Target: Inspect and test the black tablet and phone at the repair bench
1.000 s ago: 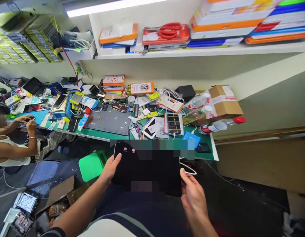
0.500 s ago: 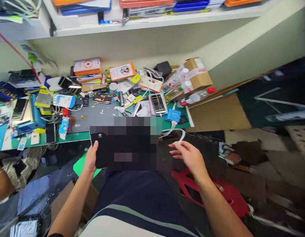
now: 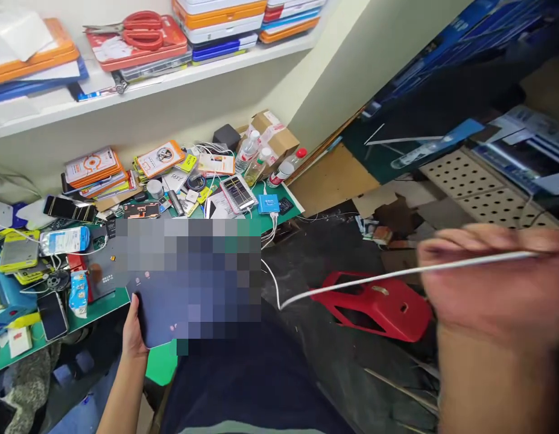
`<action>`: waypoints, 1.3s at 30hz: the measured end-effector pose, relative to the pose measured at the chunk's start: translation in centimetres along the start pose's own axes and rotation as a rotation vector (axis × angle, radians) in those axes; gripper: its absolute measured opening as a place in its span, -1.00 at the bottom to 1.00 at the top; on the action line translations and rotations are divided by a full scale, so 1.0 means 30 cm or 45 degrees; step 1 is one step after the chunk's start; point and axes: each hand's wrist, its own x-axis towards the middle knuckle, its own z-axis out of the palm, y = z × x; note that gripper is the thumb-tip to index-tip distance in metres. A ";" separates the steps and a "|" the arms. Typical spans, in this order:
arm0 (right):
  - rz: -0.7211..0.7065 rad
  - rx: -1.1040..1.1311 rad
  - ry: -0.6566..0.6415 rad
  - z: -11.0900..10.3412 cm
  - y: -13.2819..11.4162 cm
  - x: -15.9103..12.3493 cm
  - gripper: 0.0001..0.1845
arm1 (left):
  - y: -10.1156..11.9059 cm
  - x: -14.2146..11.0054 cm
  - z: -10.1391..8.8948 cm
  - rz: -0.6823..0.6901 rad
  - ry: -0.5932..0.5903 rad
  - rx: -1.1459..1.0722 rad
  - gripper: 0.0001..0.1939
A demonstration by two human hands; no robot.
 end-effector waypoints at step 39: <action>0.068 -1.013 -0.751 0.791 0.836 0.527 -0.59 | -0.174 -0.308 0.370 0.287 0.193 0.248 -0.45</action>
